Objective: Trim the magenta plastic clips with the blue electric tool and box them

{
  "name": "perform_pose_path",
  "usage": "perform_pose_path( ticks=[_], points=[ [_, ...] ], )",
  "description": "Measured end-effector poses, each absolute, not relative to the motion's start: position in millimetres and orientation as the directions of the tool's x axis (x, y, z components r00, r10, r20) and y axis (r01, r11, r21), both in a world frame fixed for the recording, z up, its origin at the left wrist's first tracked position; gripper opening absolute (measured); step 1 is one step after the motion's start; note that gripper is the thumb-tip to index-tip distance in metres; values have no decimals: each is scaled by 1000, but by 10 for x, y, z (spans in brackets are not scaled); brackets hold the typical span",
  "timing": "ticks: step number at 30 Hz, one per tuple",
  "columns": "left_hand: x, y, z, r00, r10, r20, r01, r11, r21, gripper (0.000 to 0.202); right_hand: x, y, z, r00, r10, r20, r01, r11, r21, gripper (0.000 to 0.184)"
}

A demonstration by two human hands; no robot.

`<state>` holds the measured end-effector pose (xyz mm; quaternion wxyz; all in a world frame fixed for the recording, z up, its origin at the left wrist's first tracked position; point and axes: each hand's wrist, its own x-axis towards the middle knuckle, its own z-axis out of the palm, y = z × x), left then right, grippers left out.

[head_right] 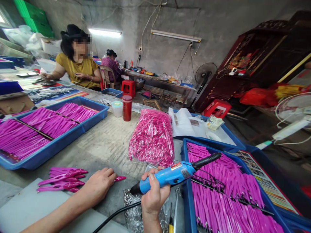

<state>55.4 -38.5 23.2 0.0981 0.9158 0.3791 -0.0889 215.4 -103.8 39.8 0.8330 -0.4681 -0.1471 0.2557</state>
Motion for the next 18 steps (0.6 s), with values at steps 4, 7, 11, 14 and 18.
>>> perform_pose_path(
  ticks=[4,7,11,14,18],
  points=[
    [567,-371,284,627,724,-287,770,-631,89,29,2156,-1035,407,824,566,2,-292,427,-856,46],
    [570,-357,310,558,775,-297,825,-558,96,28,2158,-1035,404,826,563,-16,-308,429,-849,47],
    [566,-350,298,496,823,-277,868,-485,111,30,2159,-1036,399,823,567,-33,-326,424,-845,48],
    [560,-351,286,490,832,-262,872,-473,130,28,2156,-1033,401,823,567,-29,-321,422,-848,47],
    [555,-357,296,479,840,-257,877,-445,179,24,2153,-1031,402,826,563,-13,-303,425,-853,46]
  ],
)
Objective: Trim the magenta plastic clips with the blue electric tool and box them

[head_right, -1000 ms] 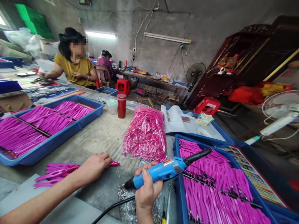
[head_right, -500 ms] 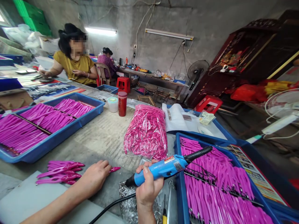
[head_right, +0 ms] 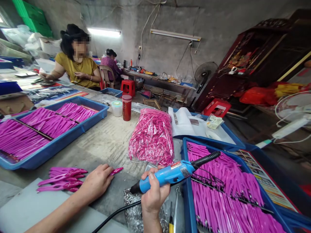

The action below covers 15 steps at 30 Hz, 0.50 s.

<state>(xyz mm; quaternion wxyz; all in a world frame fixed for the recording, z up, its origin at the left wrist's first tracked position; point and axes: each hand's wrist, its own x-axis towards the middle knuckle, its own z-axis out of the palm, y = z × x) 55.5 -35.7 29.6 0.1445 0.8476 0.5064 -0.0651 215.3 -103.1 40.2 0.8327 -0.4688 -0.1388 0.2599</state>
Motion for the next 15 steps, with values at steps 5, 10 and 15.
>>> perform_pose_path(
  ticks=[5,10,15],
  points=[
    [575,-345,289,472,841,-264,881,-438,179,27,2155,-1034,405,822,569,-13,-306,422,-853,46],
    [612,-339,287,476,841,-260,878,-436,198,29,2154,-1033,420,823,568,-24,-316,422,-850,46],
    [675,-355,271,484,832,-270,873,-442,204,30,2153,-1026,410,818,575,-4,-303,425,-853,43]
  ],
)
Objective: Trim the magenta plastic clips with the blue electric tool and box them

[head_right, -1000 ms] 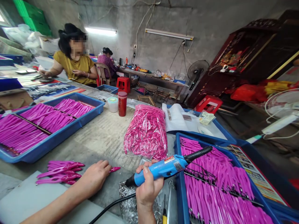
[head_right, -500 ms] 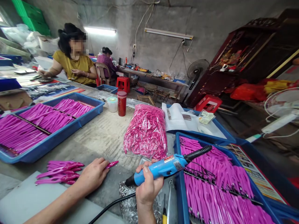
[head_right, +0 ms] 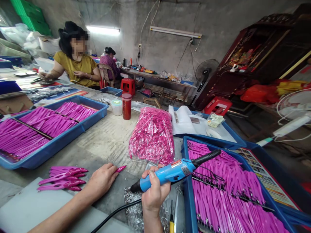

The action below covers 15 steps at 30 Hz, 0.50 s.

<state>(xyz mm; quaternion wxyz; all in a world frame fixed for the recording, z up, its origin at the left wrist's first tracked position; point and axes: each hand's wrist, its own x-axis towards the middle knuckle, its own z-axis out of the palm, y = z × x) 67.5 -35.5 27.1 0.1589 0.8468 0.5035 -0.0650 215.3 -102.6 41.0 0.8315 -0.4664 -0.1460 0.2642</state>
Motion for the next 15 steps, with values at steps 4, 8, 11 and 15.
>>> perform_pose_path(
  ticks=[4,8,11,15],
  points=[
    [705,-354,231,487,830,-273,872,-446,201,31,2156,-1029,388,818,575,9,-289,424,-858,43],
    [713,-349,216,494,832,-253,868,-455,199,29,2158,-1039,379,814,581,5,-302,431,-850,44],
    [721,-333,221,485,837,-254,873,-446,198,25,2159,-1041,384,814,581,2,-307,433,-847,44],
    [739,-315,245,473,839,-270,879,-431,204,22,2158,-1028,396,824,566,-7,-306,435,-847,45]
  ],
)
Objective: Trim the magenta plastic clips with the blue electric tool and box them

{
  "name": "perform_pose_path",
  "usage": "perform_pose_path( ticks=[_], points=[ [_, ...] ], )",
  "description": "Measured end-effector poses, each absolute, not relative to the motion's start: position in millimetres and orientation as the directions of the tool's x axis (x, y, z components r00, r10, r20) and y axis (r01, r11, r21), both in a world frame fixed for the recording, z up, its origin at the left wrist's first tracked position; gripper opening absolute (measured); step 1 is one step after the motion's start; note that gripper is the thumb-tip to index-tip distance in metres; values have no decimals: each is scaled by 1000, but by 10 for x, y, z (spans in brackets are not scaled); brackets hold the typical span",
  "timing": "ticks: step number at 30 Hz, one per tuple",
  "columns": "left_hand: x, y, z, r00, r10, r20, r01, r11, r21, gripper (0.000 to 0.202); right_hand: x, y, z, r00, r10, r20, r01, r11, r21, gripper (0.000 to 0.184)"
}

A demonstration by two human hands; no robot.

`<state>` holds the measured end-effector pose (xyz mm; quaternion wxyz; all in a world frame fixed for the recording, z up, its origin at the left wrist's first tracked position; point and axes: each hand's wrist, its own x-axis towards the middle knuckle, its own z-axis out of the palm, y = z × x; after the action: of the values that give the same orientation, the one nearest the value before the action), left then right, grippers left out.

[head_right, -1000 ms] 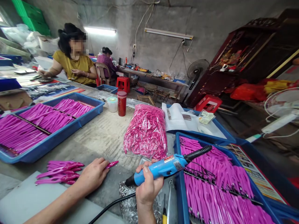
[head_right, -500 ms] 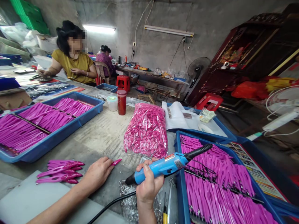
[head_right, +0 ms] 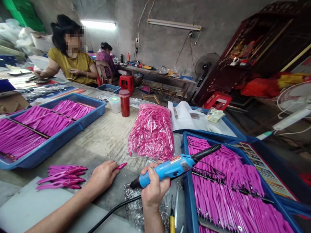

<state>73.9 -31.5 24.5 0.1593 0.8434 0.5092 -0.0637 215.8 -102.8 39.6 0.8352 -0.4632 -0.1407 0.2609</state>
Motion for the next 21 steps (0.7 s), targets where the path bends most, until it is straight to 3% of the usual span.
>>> perform_pose_path(
  ticks=[21],
  points=[
    [736,-304,254,477,832,-283,877,-429,216,22,2151,-1020,382,823,568,-16,-310,425,-850,44]
  ],
)
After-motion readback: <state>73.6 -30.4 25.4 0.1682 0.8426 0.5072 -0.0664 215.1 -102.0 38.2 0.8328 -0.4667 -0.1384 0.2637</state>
